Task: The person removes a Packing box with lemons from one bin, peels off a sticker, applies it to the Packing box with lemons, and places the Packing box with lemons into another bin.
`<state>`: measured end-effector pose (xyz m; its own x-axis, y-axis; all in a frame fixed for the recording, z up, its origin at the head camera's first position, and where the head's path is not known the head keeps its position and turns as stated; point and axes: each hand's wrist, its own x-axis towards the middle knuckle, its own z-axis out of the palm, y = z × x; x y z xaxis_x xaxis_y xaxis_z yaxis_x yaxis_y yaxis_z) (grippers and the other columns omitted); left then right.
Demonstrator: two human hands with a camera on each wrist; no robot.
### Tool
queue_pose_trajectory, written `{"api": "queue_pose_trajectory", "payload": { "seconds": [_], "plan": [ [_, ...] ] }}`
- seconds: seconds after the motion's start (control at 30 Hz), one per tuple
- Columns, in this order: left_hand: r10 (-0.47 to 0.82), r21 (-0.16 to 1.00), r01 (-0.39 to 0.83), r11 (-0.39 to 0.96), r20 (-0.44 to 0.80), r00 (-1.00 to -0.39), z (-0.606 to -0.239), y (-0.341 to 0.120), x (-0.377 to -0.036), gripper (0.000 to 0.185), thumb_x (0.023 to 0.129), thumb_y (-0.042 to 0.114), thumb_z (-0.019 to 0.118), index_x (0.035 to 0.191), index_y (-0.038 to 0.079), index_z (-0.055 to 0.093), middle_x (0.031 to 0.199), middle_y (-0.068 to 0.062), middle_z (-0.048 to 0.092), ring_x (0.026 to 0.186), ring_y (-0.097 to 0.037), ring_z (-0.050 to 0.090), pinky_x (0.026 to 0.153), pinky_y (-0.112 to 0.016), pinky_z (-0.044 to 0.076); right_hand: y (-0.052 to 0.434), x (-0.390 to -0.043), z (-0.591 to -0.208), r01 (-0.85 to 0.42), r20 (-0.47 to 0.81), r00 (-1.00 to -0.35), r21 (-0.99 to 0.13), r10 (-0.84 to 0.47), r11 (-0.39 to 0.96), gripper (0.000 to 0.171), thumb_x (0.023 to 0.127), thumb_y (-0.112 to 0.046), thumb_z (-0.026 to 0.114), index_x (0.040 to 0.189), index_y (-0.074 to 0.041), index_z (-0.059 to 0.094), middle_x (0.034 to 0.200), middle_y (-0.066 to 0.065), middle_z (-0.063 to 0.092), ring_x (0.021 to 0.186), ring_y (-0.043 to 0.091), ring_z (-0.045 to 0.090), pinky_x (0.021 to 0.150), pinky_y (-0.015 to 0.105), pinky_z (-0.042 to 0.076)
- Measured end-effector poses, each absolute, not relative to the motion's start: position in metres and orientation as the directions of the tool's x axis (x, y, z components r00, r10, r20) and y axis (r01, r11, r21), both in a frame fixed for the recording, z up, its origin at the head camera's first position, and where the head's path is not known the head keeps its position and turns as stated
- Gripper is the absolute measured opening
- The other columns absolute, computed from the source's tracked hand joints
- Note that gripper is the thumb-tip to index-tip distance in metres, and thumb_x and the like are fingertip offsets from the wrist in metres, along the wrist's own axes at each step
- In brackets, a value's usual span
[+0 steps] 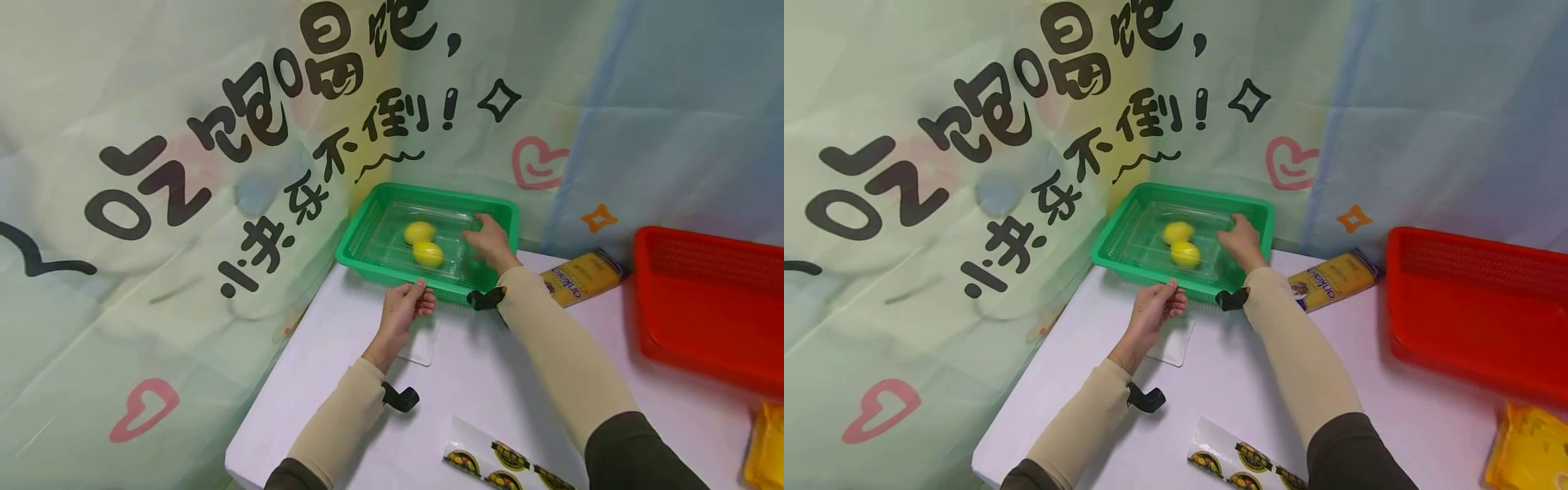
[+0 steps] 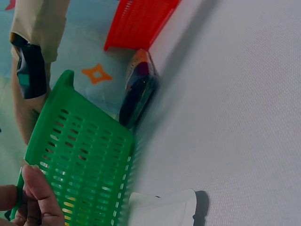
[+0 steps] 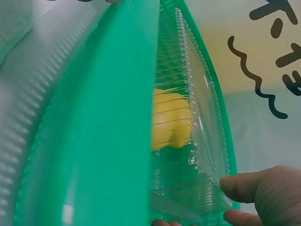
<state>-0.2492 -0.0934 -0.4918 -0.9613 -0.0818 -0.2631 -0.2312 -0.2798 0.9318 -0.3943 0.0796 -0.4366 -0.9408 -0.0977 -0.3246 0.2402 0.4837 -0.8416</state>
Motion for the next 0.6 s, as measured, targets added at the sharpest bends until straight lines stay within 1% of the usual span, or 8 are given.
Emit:
{"api": "queue_pose_trajectory", "payload": {
  "seconds": [0.13,0.27,0.4,0.5,0.6],
  "plan": [
    [-0.076,0.931,-0.236,-0.278,-0.266,-0.961,-0.4927,-0.0928,-0.2492,0.042,0.103,0.029,0.061,0.111,-0.011,0.068,0.078,-0.001,0.070,0.067,-0.008,0.065,0.061,-0.019,0.055,0.0781,-0.3948,-0.4394,0.266,-0.337,-0.937,-0.860,-0.093,0.435,0.071,0.105,-0.020,0.052,0.164,-0.016,0.013,0.168,0.019,0.014,0.142,0.044,0.041,0.101,0.055,0.051],
    [-0.075,0.933,-0.234,-0.274,-0.263,-0.962,-0.4919,-0.0927,-0.2497,0.045,0.103,0.030,0.060,0.114,-0.013,0.066,0.079,-0.001,0.069,0.067,-0.008,0.065,0.061,-0.019,0.055,0.0763,-0.3957,-0.4385,0.294,-0.352,-0.933,-0.867,-0.079,0.402,0.071,0.105,-0.019,0.052,0.164,-0.019,0.013,0.168,0.019,0.013,0.142,0.044,0.041,0.100,0.054,0.052],
    [-0.081,0.932,-0.233,-0.277,-0.265,-0.961,-0.4925,-0.0929,-0.2511,0.044,0.103,0.030,0.061,0.113,-0.012,0.067,0.079,-0.001,0.070,0.068,-0.008,0.065,0.060,-0.018,0.055,0.0754,-0.3960,-0.4362,0.294,-0.353,-0.932,-0.868,-0.080,0.401,0.072,0.105,-0.018,0.052,0.164,-0.020,0.012,0.167,0.019,0.014,0.138,0.044,0.045,0.100,0.054,0.053],
    [-0.088,0.931,-0.235,-0.279,-0.269,-0.959,-0.4936,-0.0931,-0.2521,0.041,0.102,0.030,0.061,0.110,-0.010,0.068,0.079,-0.002,0.070,0.067,-0.009,0.065,0.060,-0.018,0.055,0.0749,-0.3969,-0.4359,0.286,-0.350,-0.932,-0.868,-0.091,0.407,0.071,0.105,-0.017,0.052,0.164,-0.020,0.012,0.166,0.020,0.017,0.134,0.044,0.049,0.099,0.054,0.053],
    [-0.092,0.931,-0.238,-0.277,-0.273,-0.958,-0.4943,-0.0936,-0.2523,0.040,0.102,0.030,0.062,0.108,-0.009,0.069,0.079,-0.002,0.070,0.067,-0.009,0.065,0.060,-0.018,0.055,0.0745,-0.3985,-0.4371,0.275,-0.345,-0.933,-0.867,-0.103,0.415,0.071,0.105,-0.017,0.052,0.164,-0.019,0.012,0.165,0.022,0.019,0.132,0.044,0.050,0.099,0.054,0.053]
  ]
}}
